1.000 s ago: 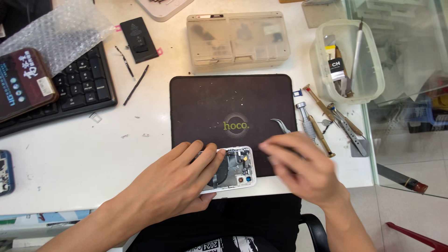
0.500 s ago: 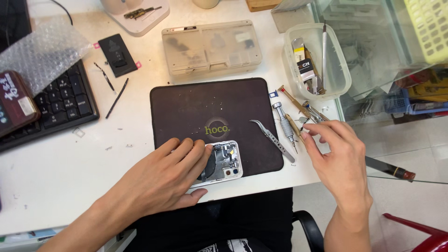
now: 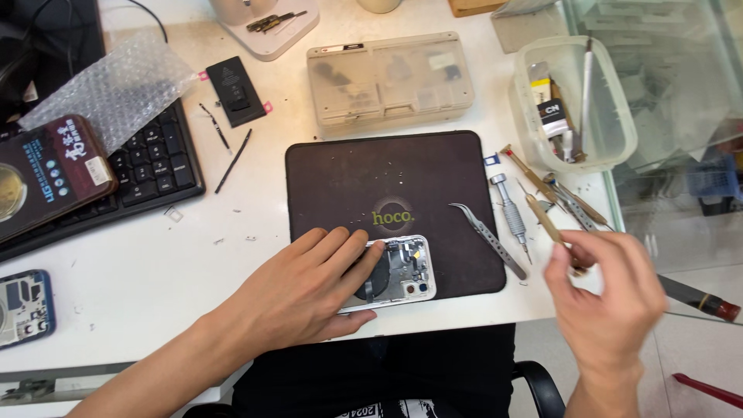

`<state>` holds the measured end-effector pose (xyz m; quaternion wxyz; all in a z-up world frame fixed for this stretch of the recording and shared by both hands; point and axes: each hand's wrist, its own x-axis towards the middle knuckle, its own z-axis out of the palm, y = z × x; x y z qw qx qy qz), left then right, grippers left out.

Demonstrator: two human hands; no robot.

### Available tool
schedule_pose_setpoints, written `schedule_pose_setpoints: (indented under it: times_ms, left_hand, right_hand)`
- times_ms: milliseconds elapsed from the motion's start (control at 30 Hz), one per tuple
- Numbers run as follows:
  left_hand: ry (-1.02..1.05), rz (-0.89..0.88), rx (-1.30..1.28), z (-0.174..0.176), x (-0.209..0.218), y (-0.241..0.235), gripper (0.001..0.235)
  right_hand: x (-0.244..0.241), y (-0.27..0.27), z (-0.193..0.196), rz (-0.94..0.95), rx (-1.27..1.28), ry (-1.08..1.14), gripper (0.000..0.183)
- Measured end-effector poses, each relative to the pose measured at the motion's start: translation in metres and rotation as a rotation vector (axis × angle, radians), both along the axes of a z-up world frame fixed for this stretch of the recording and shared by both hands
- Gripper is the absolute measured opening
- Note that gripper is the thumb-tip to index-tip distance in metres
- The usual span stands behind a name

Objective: The person disassembles a white smartphone on a workbench, removes the battery and internal components, and uses a screwdriver and tweezers to manipulate small parts. The person then reassembles the phone by reconnecting cables and securing components.

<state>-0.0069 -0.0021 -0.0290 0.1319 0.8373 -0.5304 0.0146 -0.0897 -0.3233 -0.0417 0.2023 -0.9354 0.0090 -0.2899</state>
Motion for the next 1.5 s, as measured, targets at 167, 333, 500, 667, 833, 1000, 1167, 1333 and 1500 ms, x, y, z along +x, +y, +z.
schedule_pose_setpoints:
  times_ms: [167, 333, 500, 667, 833, 1000, 1167, 1333, 1500]
  left_hand:
    - [-0.039, 0.036, 0.01, -0.002, -0.005, 0.0, 0.071]
    - [-0.043, 0.045, -0.038, -0.007, -0.005, 0.002, 0.07]
    - [-0.005, 0.071, -0.046, -0.013, -0.007, 0.004, 0.071]
    - [0.023, 0.092, -0.041, -0.018, -0.009, 0.006, 0.073]
    - [0.011, 0.113, -0.026, -0.019, -0.01, 0.005, 0.073]
    - [0.047, 0.127, -0.015, -0.019, -0.01, 0.005, 0.073]
    - [0.069, 0.107, -0.005, -0.024, -0.01, 0.007, 0.072]
    - [0.1, 0.1, -0.03, -0.028, -0.011, 0.006, 0.073]
    - [0.068, 0.102, -0.016, -0.026, -0.011, 0.008, 0.072]
  right_hand:
    - [0.003, 0.006, 0.017, 0.058, 0.589, 0.071, 0.013]
    - [0.055, 0.019, 0.02, 0.647, 1.162, 0.281, 0.011]
    - [0.102, 0.048, 0.001, 0.64, 1.506, 0.461, 0.015]
    - [0.106, 0.063, -0.003, 0.752, 1.601, 0.565, 0.016]
    - [0.101, 0.075, -0.01, 0.622, 1.203, 0.536, 0.041]
    - [0.1, 0.079, -0.014, 0.69, 1.002, 0.452, 0.063]
    - [0.098, 0.08, -0.018, 0.72, 0.924, 0.423, 0.058]
    - [0.1, 0.08, -0.023, 0.734, 0.898, 0.437, 0.048]
    - [0.1, 0.081, -0.024, 0.737, 0.891, 0.442, 0.045]
